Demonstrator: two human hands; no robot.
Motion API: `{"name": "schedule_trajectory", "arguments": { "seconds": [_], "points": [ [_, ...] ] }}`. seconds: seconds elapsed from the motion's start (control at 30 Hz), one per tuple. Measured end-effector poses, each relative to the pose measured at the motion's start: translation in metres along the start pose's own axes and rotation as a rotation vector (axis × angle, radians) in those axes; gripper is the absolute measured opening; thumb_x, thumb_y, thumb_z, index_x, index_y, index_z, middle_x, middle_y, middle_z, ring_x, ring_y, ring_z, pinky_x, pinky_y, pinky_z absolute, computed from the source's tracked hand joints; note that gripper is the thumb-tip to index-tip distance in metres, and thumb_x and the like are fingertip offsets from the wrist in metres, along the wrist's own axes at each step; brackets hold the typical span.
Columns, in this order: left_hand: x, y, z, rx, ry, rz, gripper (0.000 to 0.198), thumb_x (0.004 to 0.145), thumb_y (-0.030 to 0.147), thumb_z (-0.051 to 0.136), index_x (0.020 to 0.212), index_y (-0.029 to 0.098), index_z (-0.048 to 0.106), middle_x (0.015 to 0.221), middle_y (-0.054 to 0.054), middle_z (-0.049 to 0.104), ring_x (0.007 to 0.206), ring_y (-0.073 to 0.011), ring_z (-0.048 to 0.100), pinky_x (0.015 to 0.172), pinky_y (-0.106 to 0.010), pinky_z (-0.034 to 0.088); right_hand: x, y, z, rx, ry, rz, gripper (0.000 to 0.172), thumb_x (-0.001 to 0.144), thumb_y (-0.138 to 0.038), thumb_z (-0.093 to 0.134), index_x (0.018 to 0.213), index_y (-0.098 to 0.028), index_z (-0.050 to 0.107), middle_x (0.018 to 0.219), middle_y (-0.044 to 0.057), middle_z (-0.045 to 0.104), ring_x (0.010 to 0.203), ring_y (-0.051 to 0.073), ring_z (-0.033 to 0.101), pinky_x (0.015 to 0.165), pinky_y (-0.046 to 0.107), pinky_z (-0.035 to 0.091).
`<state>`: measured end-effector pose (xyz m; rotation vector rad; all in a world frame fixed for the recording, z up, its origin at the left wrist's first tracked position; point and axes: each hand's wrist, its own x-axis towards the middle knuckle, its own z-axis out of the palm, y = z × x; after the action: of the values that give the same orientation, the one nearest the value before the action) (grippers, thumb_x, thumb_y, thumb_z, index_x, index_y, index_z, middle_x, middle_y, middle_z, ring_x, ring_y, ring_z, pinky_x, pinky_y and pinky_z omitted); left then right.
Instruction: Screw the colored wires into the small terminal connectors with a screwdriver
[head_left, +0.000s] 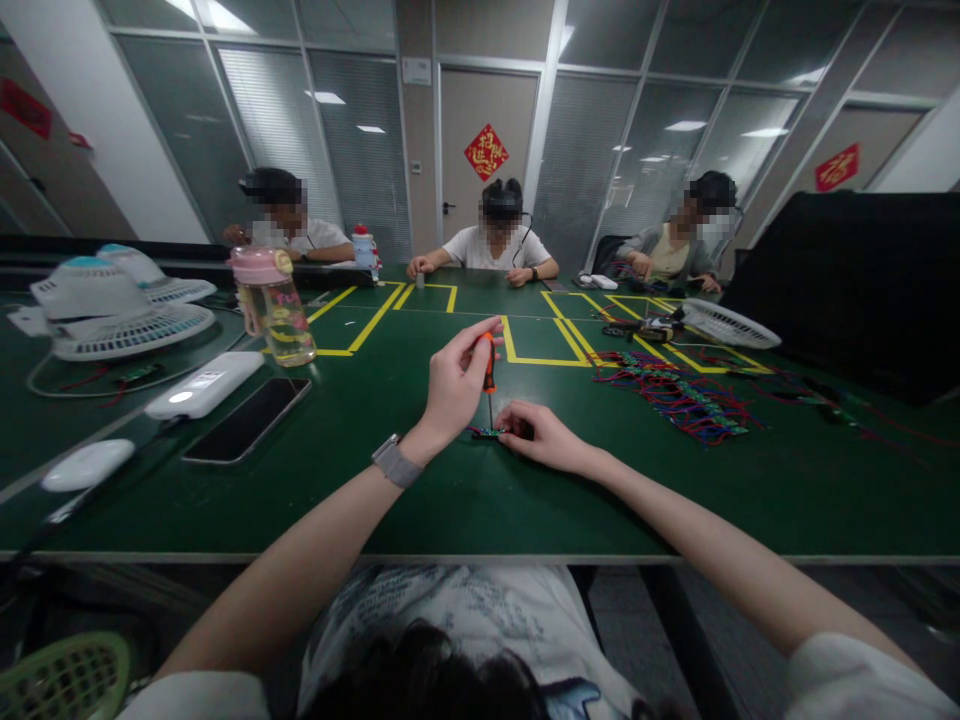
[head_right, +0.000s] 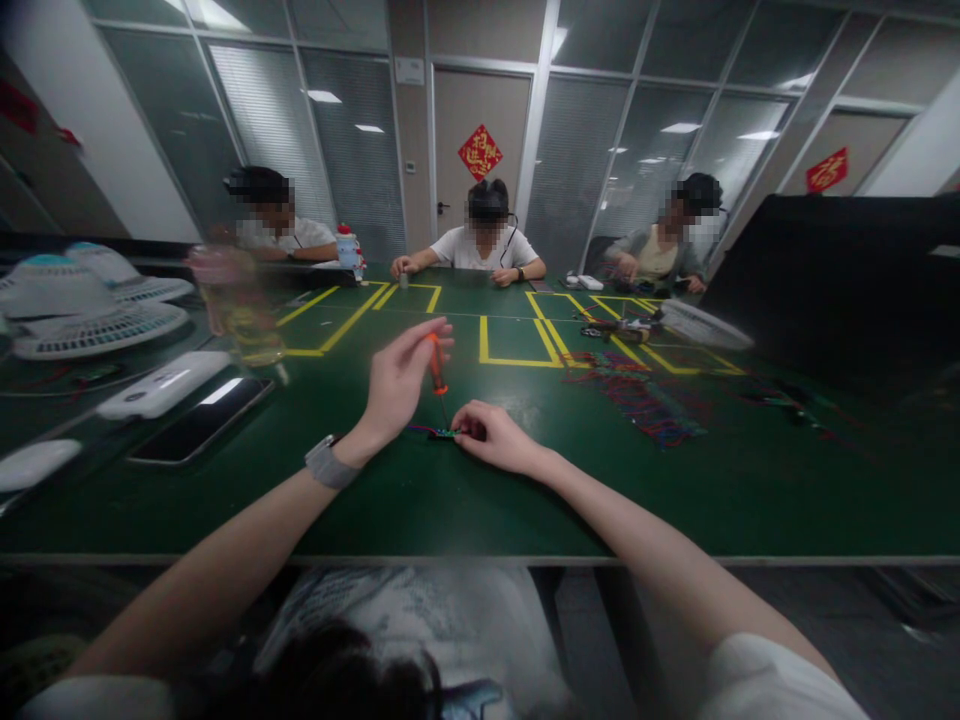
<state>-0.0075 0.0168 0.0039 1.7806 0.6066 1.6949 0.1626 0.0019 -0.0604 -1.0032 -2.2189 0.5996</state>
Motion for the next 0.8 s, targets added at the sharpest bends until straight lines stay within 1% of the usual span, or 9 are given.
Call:
{"name": "schedule_trajectory", "arguments": {
  "seconds": [0.1, 0.2, 0.27, 0.33, 0.43, 0.53, 0.6, 0.7, 0.8],
  "points": [
    [-0.0005, 0.0036, 0.0008, 0.093, 0.025, 0.047, 0.023, 0.086, 0.026, 0.06, 0.107, 0.019, 0.067, 0.104, -0.006, 0.07, 0.09, -0.0155, 0.066, 0.076, -0.026, 0.055, 0.0, 0.0002, 0.0001, 0.005, 0.003, -0.002, 0.01, 0.079, -0.014, 0.059, 0.088, -0.016, 0.061, 0.072, -0.001, 0.053, 0.063, 0.011, 0.049, 0.058, 0.023, 0.04],
    [-0.0003, 0.007, -0.001, 0.201, 0.051, 0.124, 0.016, 0.086, 0.026, 0.062, 0.098, 0.021, 0.071, 0.094, -0.004, 0.066, 0.085, -0.0131, 0.063, 0.072, -0.023, 0.052, -0.0001, 0.0011, 0.0003, 0.009, 0.004, -0.005, 0.009, 0.079, -0.014, 0.059, 0.088, -0.016, 0.061, 0.073, -0.001, 0.053, 0.063, 0.011, 0.049, 0.057, 0.023, 0.04],
    [0.0002, 0.0076, -0.0027, 0.234, 0.062, 0.13, 0.018, 0.089, 0.027, 0.057, 0.098, 0.022, 0.072, 0.096, -0.004, 0.062, 0.087, -0.0128, 0.062, 0.072, -0.022, 0.051, -0.0003, 0.0017, 0.0003, 0.008, 0.002, -0.003, 0.01, 0.079, -0.015, 0.059, 0.089, -0.016, 0.061, 0.073, -0.001, 0.054, 0.063, 0.011, 0.049, 0.058, 0.023, 0.041],
    [0.0005, 0.0067, -0.0038, 0.217, 0.049, 0.118, 0.024, 0.093, 0.025, 0.049, 0.102, 0.022, 0.071, 0.103, -0.006, 0.062, 0.092, -0.0133, 0.062, 0.077, -0.024, 0.052, -0.0004, 0.0021, 0.0003, 0.003, 0.001, -0.004, 0.01, 0.079, -0.015, 0.059, 0.089, -0.015, 0.061, 0.073, -0.001, 0.054, 0.063, 0.011, 0.05, 0.058, 0.023, 0.041],
    [0.0003, 0.0034, -0.0033, 0.089, -0.012, 0.063, 0.03, 0.095, 0.023, 0.042, 0.113, 0.021, 0.066, 0.114, -0.007, 0.064, 0.095, -0.0144, 0.064, 0.079, -0.026, 0.054, -0.0004, 0.0018, -0.0001, -0.002, 0.005, -0.008, 0.01, 0.079, -0.014, 0.059, 0.089, -0.015, 0.062, 0.075, 0.0, 0.055, 0.064, 0.011, 0.05, 0.059, 0.023, 0.041],
    [-0.0005, 0.0012, -0.0012, 0.002, -0.032, 0.012, 0.031, 0.095, 0.025, 0.043, 0.119, 0.02, 0.062, 0.116, -0.008, 0.066, 0.091, -0.0145, 0.067, 0.076, -0.026, 0.056, -0.0002, 0.0009, -0.0003, -0.003, 0.004, -0.004, 0.01, 0.079, -0.014, 0.059, 0.089, -0.016, 0.062, 0.075, 0.0, 0.056, 0.064, 0.011, 0.05, 0.059, 0.023, 0.042],
    [-0.0008, 0.0022, -0.0001, 0.033, -0.012, 0.018, 0.028, 0.092, 0.026, 0.05, 0.116, 0.019, 0.063, 0.112, -0.008, 0.068, 0.09, -0.0148, 0.067, 0.076, -0.025, 0.055, -0.0002, 0.0006, -0.0002, -0.002, 0.002, 0.001, 0.011, 0.079, -0.013, 0.059, 0.089, -0.016, 0.061, 0.074, 0.0, 0.055, 0.063, 0.011, 0.05, 0.058, 0.023, 0.041],
    [-0.0008, 0.0067, 0.0002, 0.129, 0.018, 0.056, 0.022, 0.087, 0.023, 0.058, 0.107, 0.018, 0.067, 0.101, -0.006, 0.07, 0.087, -0.0142, 0.066, 0.074, -0.024, 0.054, -0.0002, 0.0008, 0.0, 0.003, 0.004, -0.001, 0.011, 0.078, -0.013, 0.059, 0.089, -0.016, 0.061, 0.072, -0.001, 0.054, 0.063, 0.011, 0.049, 0.057, 0.023, 0.04],
    [-0.0006, 0.0094, -0.0008, 0.202, 0.034, 0.117, 0.017, 0.087, 0.022, 0.059, 0.1, 0.02, 0.07, 0.096, -0.004, 0.068, 0.086, -0.0131, 0.064, 0.074, -0.023, 0.052, -0.0002, 0.001, 0.0001, 0.002, 0.004, -0.004, 0.01, 0.079, -0.013, 0.059, 0.089, -0.016, 0.061, 0.074, -0.001, 0.054, 0.063, 0.011, 0.049, 0.058, 0.023, 0.04]
  ]
}}
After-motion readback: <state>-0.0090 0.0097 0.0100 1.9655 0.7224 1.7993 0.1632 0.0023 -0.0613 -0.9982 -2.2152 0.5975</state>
